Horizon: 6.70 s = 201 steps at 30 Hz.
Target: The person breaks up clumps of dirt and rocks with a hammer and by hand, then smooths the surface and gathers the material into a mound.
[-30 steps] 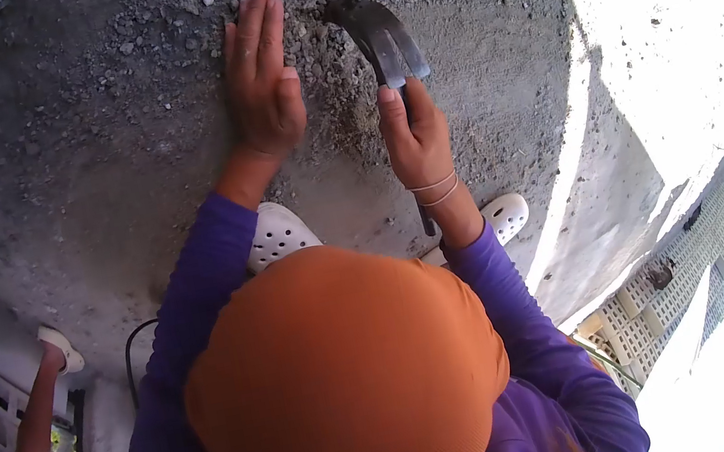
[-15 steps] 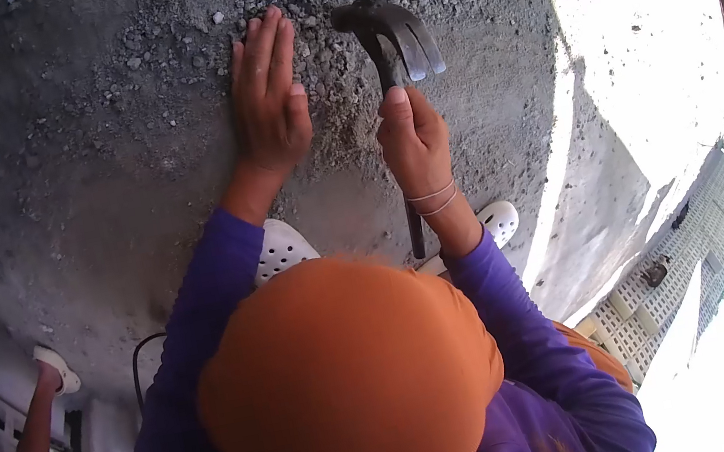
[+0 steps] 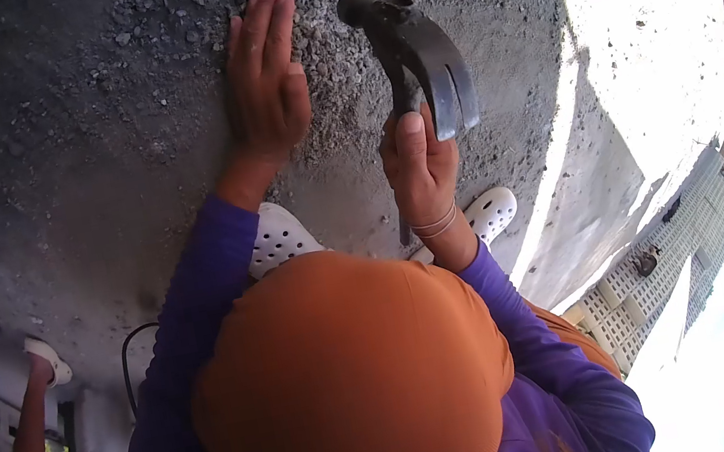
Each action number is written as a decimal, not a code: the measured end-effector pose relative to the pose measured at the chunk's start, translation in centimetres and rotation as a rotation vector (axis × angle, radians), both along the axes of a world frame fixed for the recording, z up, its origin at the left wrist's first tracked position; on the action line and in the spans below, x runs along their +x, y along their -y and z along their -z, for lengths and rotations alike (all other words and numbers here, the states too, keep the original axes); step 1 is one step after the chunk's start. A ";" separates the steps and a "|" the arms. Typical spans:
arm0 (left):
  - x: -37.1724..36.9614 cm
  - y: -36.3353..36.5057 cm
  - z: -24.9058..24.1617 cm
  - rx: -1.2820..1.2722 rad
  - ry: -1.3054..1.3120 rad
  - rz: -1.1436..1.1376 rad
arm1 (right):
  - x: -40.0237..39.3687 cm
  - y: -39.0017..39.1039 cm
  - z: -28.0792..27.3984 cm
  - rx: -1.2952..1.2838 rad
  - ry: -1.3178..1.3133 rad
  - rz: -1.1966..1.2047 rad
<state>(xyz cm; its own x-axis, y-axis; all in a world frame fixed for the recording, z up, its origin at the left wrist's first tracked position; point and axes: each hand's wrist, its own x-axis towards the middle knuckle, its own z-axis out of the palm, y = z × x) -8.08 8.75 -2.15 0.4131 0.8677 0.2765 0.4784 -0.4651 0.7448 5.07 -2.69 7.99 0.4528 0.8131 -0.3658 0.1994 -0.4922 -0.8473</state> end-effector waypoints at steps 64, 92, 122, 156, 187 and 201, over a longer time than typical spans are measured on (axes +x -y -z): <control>2.2 -0.9 0.5 0.057 0.055 0.016 | 5.7 -2.5 3.3 -0.097 -0.313 0.144; 2.8 -2.8 0.2 0.100 0.066 0.254 | 1.8 1.2 4.0 -0.010 0.032 0.089; 2.3 -2.4 -1.2 -0.050 0.103 0.171 | 1.8 -0.5 -1.3 -0.059 -0.247 0.167; 2.6 -2.5 0.3 -0.073 0.140 0.141 | 2.3 -1.8 -1.1 0.345 0.109 0.103; 2.5 -1.6 0.2 0.018 0.311 -0.062 | 4.0 0.1 -5.3 0.104 -0.189 0.348; 3.2 -1.0 -0.1 0.001 0.090 0.015 | 2.0 -1.3 -3.2 0.183 -0.130 0.229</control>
<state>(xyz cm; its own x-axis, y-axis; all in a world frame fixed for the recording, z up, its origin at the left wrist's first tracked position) -4.86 9.79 -2.01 0.3993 0.8613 0.3141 0.4024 -0.4725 0.7841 7.09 -1.44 11.17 0.5905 0.7534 -0.2892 -0.0143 -0.3486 -0.9372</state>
